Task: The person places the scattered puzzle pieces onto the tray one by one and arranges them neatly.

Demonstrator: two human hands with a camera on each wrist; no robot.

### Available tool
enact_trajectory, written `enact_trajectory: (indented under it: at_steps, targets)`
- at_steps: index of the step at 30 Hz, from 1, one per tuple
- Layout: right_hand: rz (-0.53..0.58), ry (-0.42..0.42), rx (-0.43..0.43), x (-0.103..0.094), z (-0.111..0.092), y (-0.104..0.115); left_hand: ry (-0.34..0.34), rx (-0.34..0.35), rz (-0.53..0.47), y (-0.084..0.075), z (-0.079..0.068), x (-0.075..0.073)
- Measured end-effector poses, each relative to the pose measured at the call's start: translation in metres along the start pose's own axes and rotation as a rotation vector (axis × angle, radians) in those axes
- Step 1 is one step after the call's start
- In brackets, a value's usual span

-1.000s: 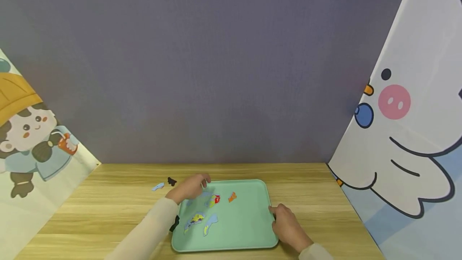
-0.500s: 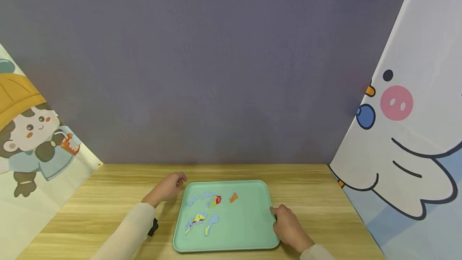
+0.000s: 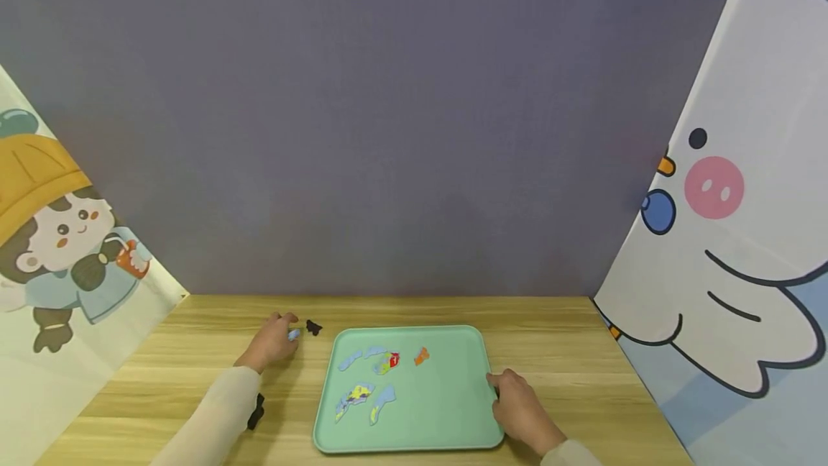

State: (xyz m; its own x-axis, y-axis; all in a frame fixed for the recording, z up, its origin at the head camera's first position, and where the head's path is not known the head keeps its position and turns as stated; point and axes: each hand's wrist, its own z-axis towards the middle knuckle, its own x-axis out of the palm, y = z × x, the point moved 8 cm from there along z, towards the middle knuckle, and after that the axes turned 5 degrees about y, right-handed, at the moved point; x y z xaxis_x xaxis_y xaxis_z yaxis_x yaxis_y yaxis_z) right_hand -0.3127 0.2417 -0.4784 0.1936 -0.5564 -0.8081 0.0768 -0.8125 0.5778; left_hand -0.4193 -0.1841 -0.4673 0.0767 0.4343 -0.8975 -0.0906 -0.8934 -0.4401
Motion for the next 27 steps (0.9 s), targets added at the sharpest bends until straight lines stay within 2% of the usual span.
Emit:
enact_trajectory:
  at_steps: [3,7,17,27]
  targets:
    - [-0.002,0.006,-0.002,0.001,0.0,0.0,0.012,-0.025,0.019,0.008,0.0,0.004]
    - [-0.004,0.011,0.008,0.001,0.001,-0.001,0.018,-0.019,0.023,0.013,0.001,0.008]
    - [-0.013,0.003,0.013,0.0,0.001,0.001,0.005,0.004,-0.007,0.012,0.007,0.008]
    - [-0.019,0.017,0.019,0.0,0.001,0.001,-0.002,0.008,-0.039,0.015,0.007,0.007]
